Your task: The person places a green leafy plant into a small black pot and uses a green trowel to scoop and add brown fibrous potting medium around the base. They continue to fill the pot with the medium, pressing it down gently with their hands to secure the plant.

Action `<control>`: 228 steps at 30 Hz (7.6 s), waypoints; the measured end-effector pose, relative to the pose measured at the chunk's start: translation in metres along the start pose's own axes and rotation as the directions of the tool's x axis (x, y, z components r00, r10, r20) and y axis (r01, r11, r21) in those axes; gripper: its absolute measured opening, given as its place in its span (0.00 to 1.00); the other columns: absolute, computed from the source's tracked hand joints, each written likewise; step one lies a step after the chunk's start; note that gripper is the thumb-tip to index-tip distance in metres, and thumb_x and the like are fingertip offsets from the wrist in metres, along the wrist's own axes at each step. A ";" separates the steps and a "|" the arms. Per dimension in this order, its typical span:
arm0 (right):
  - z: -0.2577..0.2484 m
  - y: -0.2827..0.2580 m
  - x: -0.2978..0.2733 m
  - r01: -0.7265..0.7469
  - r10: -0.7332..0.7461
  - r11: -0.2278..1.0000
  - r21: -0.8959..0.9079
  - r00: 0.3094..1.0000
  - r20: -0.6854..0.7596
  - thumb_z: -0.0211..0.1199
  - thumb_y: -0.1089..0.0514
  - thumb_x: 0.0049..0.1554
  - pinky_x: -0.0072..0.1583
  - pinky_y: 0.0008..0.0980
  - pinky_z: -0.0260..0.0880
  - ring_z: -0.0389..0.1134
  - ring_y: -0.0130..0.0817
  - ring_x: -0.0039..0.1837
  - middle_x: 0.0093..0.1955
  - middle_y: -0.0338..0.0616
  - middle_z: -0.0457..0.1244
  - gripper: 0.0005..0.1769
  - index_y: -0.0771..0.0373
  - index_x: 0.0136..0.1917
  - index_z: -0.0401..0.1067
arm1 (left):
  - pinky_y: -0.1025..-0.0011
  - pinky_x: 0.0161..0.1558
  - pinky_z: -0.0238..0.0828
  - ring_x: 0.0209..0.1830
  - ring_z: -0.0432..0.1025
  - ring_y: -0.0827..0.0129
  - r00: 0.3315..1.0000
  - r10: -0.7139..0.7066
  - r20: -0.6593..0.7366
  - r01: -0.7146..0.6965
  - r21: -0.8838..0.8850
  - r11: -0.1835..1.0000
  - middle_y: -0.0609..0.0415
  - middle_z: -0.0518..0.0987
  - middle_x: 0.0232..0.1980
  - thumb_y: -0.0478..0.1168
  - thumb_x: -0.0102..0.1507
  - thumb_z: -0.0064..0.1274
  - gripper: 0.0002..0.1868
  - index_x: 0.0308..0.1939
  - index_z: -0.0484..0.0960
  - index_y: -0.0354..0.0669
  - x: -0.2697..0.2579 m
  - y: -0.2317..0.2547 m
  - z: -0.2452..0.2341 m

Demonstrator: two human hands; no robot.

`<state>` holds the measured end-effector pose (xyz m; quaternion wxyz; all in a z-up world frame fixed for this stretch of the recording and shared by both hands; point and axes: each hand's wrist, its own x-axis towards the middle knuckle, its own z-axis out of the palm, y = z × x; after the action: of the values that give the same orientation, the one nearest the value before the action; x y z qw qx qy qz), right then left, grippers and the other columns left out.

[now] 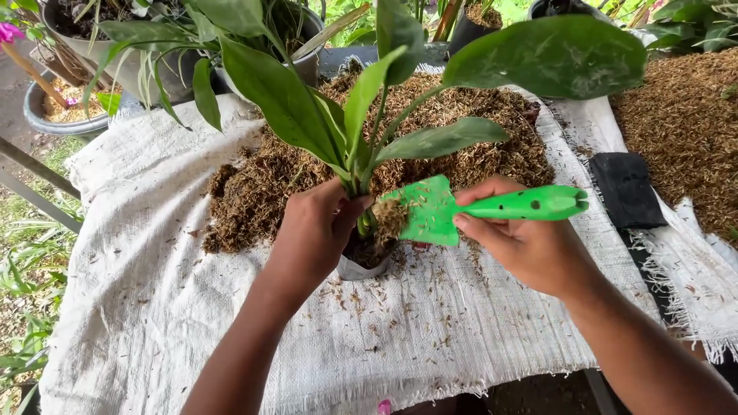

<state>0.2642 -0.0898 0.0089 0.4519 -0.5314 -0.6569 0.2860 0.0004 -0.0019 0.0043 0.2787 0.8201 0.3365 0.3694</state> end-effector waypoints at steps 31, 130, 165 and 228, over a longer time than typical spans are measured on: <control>0.014 0.171 -0.103 -0.329 0.757 0.495 0.804 0.618 -0.214 0.62 0.61 0.59 0.56 0.48 0.77 0.73 0.51 0.53 0.55 0.61 0.69 0.11 0.59 0.56 0.70 | 0.63 0.32 0.76 0.24 0.80 0.56 1.000 -0.003 -0.012 0.003 -0.004 1.000 0.45 0.83 0.26 0.36 0.65 0.57 0.06 0.35 0.81 0.36 0.023 -0.013 0.011; 0.068 0.090 -0.037 0.019 0.806 0.386 0.922 0.479 -0.347 0.52 0.62 0.64 0.71 0.49 0.68 0.67 0.55 0.69 0.66 0.64 0.64 0.07 0.62 0.55 0.68 | 0.71 0.36 0.86 0.34 0.84 0.64 0.999 -0.032 0.022 0.032 -0.008 0.999 0.48 0.87 0.39 0.37 0.64 0.57 0.08 0.42 0.80 0.34 0.025 -0.017 0.010; -0.009 0.000 -0.013 0.354 -0.354 0.934 -0.049 0.935 0.010 0.61 0.69 0.54 0.45 0.39 0.82 0.77 0.44 0.47 0.60 0.64 0.68 0.09 0.66 0.50 0.70 | 0.58 0.42 0.79 0.38 0.83 0.49 0.998 0.036 0.041 -0.032 -0.104 0.994 0.40 0.86 0.38 0.30 0.63 0.56 0.05 0.42 0.81 0.32 -0.005 -0.020 -0.002; 0.029 0.100 -0.062 0.397 -0.421 0.839 -0.371 0.907 0.019 0.60 0.67 0.56 0.61 0.51 0.73 0.67 0.59 0.67 0.65 0.51 0.67 0.09 0.56 0.46 0.77 | 0.61 0.36 0.85 0.38 0.83 0.49 0.994 -0.052 0.101 0.052 0.009 0.999 0.36 0.86 0.42 0.30 0.64 0.54 0.09 0.46 0.84 0.29 0.007 -0.009 -0.002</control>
<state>0.2840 -0.1192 -0.1072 0.4159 -0.4624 -0.7821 0.0385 -0.0006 0.0095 0.0017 0.3022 0.8296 0.3444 0.3191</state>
